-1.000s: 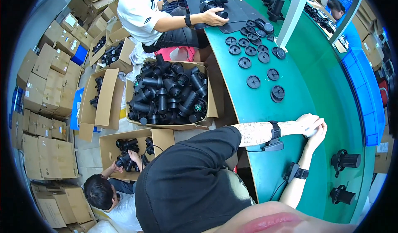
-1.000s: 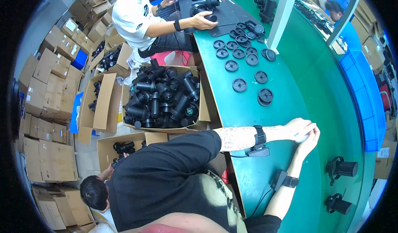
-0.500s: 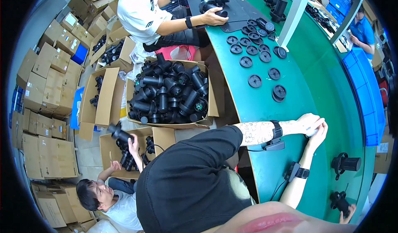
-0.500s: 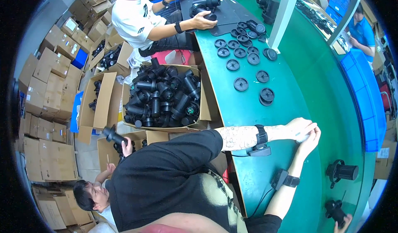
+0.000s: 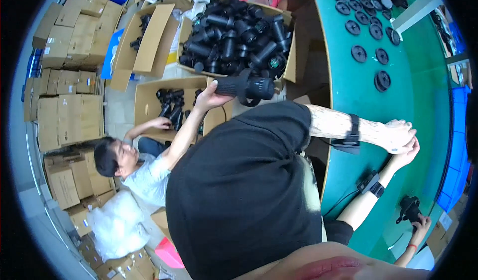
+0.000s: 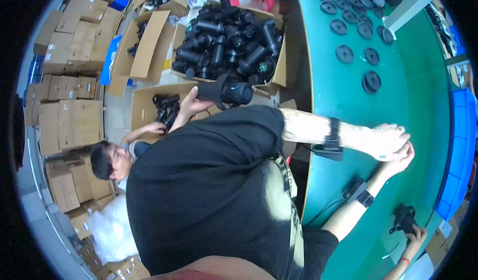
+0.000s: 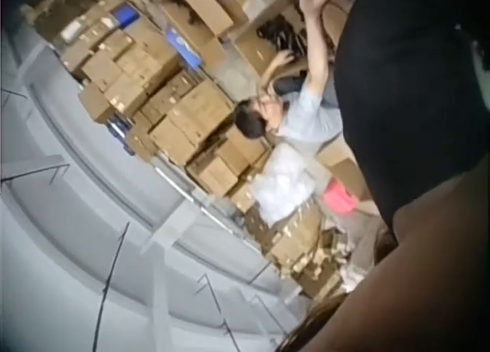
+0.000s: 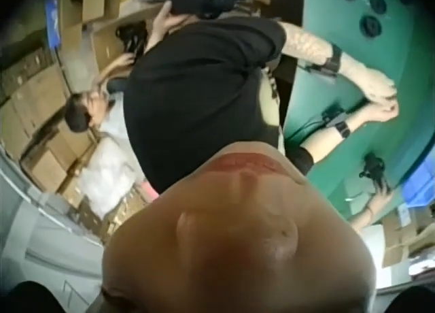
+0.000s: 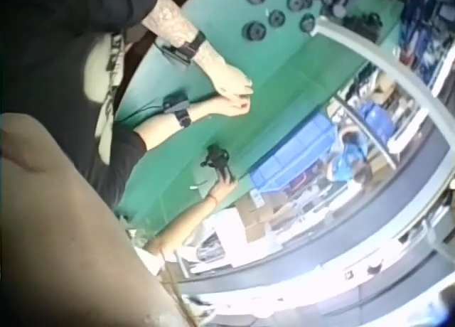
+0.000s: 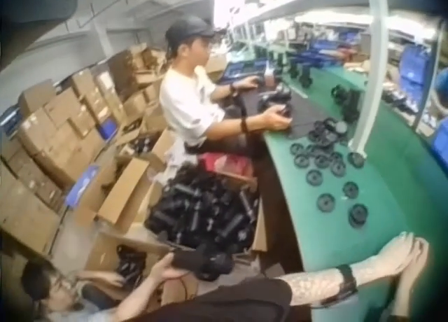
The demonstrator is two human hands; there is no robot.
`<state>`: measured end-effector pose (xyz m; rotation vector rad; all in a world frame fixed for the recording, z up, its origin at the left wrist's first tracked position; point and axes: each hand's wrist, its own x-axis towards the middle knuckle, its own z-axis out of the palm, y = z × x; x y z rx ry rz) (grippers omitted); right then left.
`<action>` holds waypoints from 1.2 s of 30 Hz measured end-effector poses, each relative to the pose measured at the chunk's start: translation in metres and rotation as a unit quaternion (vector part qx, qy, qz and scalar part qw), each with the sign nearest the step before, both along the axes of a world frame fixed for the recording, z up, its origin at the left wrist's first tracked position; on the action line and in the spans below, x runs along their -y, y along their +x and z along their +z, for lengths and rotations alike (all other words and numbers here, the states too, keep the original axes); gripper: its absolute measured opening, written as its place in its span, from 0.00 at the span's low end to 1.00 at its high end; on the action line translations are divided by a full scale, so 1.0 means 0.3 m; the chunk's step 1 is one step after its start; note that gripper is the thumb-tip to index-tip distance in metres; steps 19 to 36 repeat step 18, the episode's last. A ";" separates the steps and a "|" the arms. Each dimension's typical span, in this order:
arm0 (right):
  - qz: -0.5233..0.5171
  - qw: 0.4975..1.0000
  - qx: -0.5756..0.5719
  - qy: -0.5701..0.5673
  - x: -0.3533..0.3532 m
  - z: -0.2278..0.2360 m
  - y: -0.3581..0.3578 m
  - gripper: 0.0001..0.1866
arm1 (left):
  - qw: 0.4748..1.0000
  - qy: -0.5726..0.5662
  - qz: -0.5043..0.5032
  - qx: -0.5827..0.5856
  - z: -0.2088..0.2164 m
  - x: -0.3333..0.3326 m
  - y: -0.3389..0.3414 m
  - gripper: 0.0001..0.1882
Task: The person cleans microphones by hand, picking them up from the table, wiping the body and bottom with a cloth, and placing them back. They repeat this process, occasionally retrieving more microphones from a box to place on the table.
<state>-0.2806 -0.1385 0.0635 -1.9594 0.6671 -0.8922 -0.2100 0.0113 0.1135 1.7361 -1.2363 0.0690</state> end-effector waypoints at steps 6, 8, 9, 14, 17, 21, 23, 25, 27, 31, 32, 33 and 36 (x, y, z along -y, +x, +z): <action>0.006 0.998 -0.019 -0.054 -0.006 0.017 0.072 0.14 | 0.978 0.135 -0.120 -0.109 0.408 -0.610 -0.083 0.21; 0.003 0.997 -0.025 -0.078 0.011 0.019 0.063 0.14 | 0.976 0.196 -0.055 -0.082 0.441 -0.657 -0.093 0.22; 0.001 0.996 -0.029 -0.083 0.022 0.009 0.052 0.14 | 0.986 0.169 0.001 -0.002 0.423 -0.665 -0.104 0.23; 0.016 1.000 -0.002 -0.022 0.068 -0.040 0.055 0.13 | 0.891 0.422 0.114 0.125 0.383 -0.938 -0.089 0.38; 0.009 0.999 -0.018 -0.047 0.045 -0.044 0.056 0.11 | 0.716 0.688 0.053 -0.106 0.265 -1.118 -0.054 0.48; 0.029 1.000 0.002 -0.003 0.015 -0.039 0.061 0.12 | 0.761 0.635 0.067 -0.118 0.247 -1.155 -0.054 0.48; 0.029 1.000 0.002 -0.003 0.015 -0.039 0.061 0.12 | 0.761 0.635 0.067 -0.118 0.247 -1.155 -0.054 0.48; 0.029 1.000 0.002 -0.003 0.015 -0.039 0.061 0.12 | 0.761 0.635 0.067 -0.118 0.247 -1.155 -0.054 0.48; 0.029 1.000 0.002 -0.003 0.015 -0.039 0.061 0.12 | 0.761 0.635 0.067 -0.118 0.247 -1.155 -0.054 0.48; 0.029 1.000 0.002 -0.003 0.015 -0.039 0.061 0.12 | 0.761 0.635 0.067 -0.118 0.247 -1.155 -0.054 0.48; 0.029 1.000 0.002 -0.003 0.015 -0.039 0.061 0.12 | 0.761 0.635 0.067 -0.118 0.247 -1.155 -0.054 0.48; 0.029 1.000 0.002 -0.003 0.015 -0.039 0.061 0.12 | 0.761 0.635 0.067 -0.118 0.247 -1.155 -0.054 0.48; 0.029 1.000 0.002 -0.003 0.015 -0.039 0.061 0.12 | 0.761 0.635 0.067 -0.118 0.247 -1.155 -0.054 0.48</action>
